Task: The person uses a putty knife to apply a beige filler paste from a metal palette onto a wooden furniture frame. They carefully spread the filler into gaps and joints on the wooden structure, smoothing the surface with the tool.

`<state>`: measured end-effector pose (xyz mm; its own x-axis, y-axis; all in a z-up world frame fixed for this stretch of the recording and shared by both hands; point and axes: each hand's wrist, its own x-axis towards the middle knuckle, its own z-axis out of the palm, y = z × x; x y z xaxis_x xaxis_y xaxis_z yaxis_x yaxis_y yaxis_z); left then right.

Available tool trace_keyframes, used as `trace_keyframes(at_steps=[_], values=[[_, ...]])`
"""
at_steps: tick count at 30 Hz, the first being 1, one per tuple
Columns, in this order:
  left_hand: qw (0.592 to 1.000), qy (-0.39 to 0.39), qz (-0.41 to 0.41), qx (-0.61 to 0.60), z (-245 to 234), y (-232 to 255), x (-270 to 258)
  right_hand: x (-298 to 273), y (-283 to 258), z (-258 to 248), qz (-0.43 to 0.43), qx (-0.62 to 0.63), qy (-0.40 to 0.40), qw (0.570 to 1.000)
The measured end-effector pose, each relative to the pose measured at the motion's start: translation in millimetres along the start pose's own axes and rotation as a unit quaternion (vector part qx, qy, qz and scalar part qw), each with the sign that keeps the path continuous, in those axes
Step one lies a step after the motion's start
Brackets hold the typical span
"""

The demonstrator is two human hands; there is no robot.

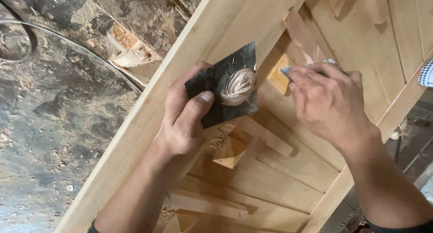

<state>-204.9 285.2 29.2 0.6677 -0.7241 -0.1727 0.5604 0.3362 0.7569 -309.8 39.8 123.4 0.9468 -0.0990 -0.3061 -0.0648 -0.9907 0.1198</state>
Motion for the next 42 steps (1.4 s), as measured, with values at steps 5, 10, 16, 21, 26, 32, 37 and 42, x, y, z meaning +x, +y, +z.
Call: trace_keyframes(at_steps=[5,10,16,21,26,32,37,42], values=[[1.000,-0.007,0.028,0.012,-2,1,5,3,6,-17,-0.019,0.039,-0.059,0.997],[0.997,-0.020,0.036,0.070,-4,0,4,-3,12,-16,-0.038,0.075,0.031,0.996],[0.994,-0.043,0.055,0.086,-3,0,6,-10,21,-1,0.016,0.118,0.041,0.992],[0.994,-0.044,0.046,0.088,-3,1,6,-5,29,-2,0.169,0.169,-0.042,0.970],[0.993,-0.043,0.044,0.099,-3,3,7,3,35,-5,0.176,0.247,-0.032,0.952],[0.996,-0.033,0.030,0.071,-2,2,6,7,32,0,0.180,0.216,-0.055,0.958],[0.999,-0.015,0.009,0.030,0,0,4,6,15,-8,0.166,0.198,-0.048,0.965],[0.999,-0.018,0.020,0.020,-3,0,6,11,4,-22,0.172,0.134,-0.101,0.971]])
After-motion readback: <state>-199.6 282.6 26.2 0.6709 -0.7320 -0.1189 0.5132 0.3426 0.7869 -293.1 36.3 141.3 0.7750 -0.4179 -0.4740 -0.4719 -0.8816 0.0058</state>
